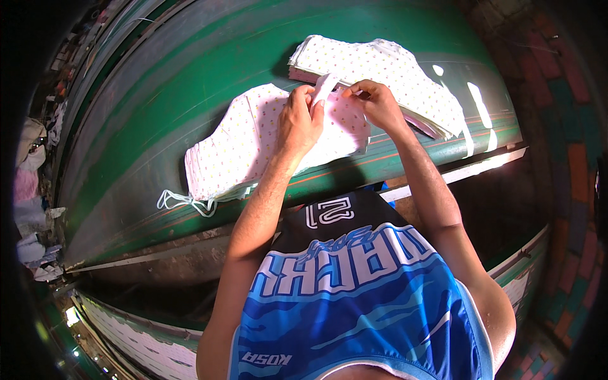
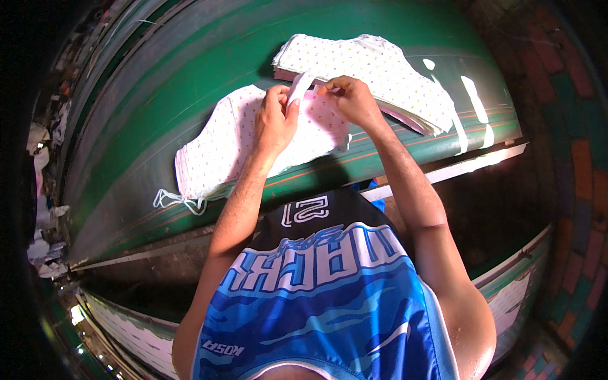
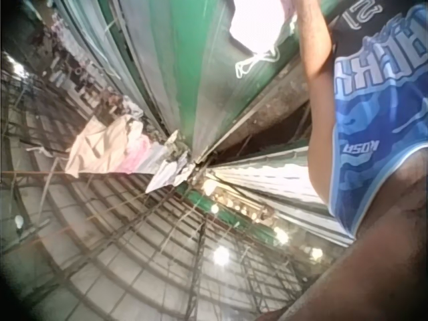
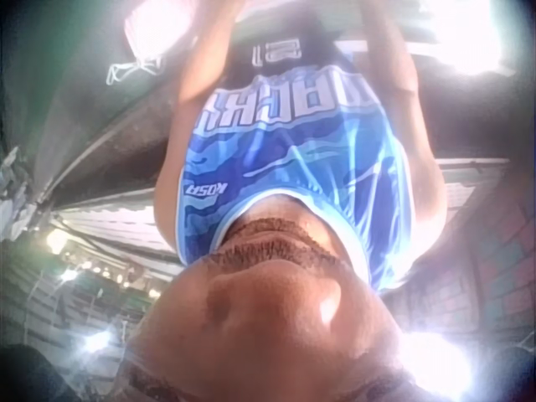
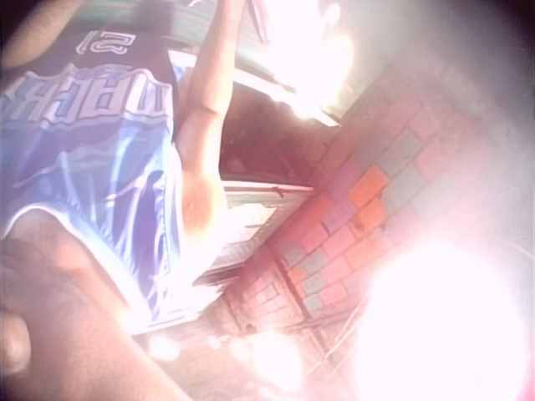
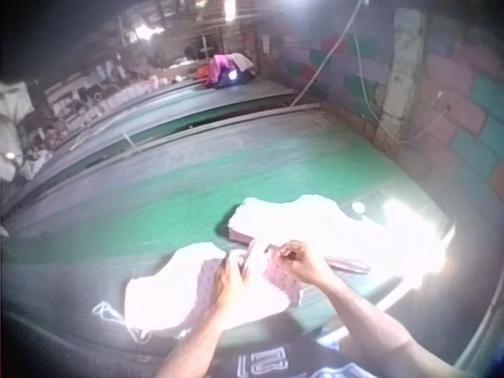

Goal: The person folds small patterned garments on a green work surface. They smooth and align each piece, then stack the folded items into a neat pile.

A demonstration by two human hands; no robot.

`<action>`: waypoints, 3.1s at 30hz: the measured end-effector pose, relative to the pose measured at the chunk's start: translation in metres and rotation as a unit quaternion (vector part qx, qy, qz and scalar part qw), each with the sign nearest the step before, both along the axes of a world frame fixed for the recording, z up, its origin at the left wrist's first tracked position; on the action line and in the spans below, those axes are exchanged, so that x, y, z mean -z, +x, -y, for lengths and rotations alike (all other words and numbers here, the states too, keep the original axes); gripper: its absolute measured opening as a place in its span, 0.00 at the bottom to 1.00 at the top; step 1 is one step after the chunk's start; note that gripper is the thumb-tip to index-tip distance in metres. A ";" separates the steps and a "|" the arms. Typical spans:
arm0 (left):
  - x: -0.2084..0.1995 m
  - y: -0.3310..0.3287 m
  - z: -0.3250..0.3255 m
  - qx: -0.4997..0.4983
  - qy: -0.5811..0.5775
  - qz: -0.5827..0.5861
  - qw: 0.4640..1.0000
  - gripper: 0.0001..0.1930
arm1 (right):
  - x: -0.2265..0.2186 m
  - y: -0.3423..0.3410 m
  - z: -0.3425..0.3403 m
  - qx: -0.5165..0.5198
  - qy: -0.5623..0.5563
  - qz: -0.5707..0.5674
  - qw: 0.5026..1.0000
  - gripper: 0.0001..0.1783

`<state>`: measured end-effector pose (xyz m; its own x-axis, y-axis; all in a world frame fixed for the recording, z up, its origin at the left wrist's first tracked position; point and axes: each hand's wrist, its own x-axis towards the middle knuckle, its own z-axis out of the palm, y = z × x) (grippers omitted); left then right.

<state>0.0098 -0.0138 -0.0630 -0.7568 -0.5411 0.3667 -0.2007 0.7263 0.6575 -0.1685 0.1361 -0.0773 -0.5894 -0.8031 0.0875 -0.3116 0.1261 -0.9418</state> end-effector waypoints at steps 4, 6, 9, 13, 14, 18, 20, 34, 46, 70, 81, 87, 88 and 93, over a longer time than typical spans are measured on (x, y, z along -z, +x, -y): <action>0.001 0.000 -0.003 0.001 -0.042 -0.019 0.999 0.20 | 0.002 -0.004 0.003 0.009 0.035 0.059 0.998 0.17; 0.000 0.000 -0.003 0.005 -0.037 -0.002 0.999 0.21 | 0.001 -0.005 0.006 0.037 0.035 0.092 0.994 0.14; -0.006 0.000 -0.007 0.015 -0.059 -0.009 0.998 0.21 | 0.002 -0.008 0.009 0.057 0.025 0.144 0.988 0.11; -0.020 0.004 -0.021 0.021 -0.157 -0.023 0.987 0.20 | 0.009 -0.006 0.008 0.081 0.005 0.183 0.980 0.11; -0.024 0.005 -0.026 0.038 -0.148 -0.028 0.988 0.15 | 0.010 -0.006 0.007 0.088 -0.007 0.183 0.979 0.12; -0.024 0.012 -0.043 0.162 -0.138 0.035 0.976 0.08 | 0.008 0.000 0.002 0.102 -0.019 0.176 0.979 0.17; -0.018 0.016 -0.050 0.170 -0.161 0.068 0.970 0.10 | -0.002 0.004 -0.005 0.089 0.007 0.153 0.984 0.20; -0.026 0.014 -0.061 0.160 -0.129 0.102 0.973 0.18 | -0.027 0.021 -0.045 0.026 0.059 0.048 0.997 0.32; -0.029 0.006 -0.051 0.138 0.006 0.032 0.990 0.17 | -0.049 0.028 -0.033 0.033 0.016 0.042 0.998 0.30; -0.019 -0.007 -0.048 0.097 0.033 0.004 0.995 0.13 | -0.006 0.041 -0.046 0.122 -0.052 0.131 0.983 0.36; -0.020 -0.013 -0.036 0.067 0.098 -0.049 0.992 0.11 | 0.000 0.048 -0.065 0.072 0.000 0.154 0.985 0.37; -0.031 -0.013 -0.016 0.018 0.084 0.005 0.996 0.14 | -0.001 0.033 -0.057 0.062 -0.001 0.023 0.998 0.31; -0.031 -0.012 -0.013 0.022 0.067 0.010 0.997 0.15 | -0.011 0.030 -0.051 0.056 -0.015 -0.036 0.998 0.28; -0.032 -0.018 -0.012 0.112 -0.048 -0.057 0.991 0.12 | -0.031 0.003 -0.019 -0.074 -0.035 -0.147 0.986 0.21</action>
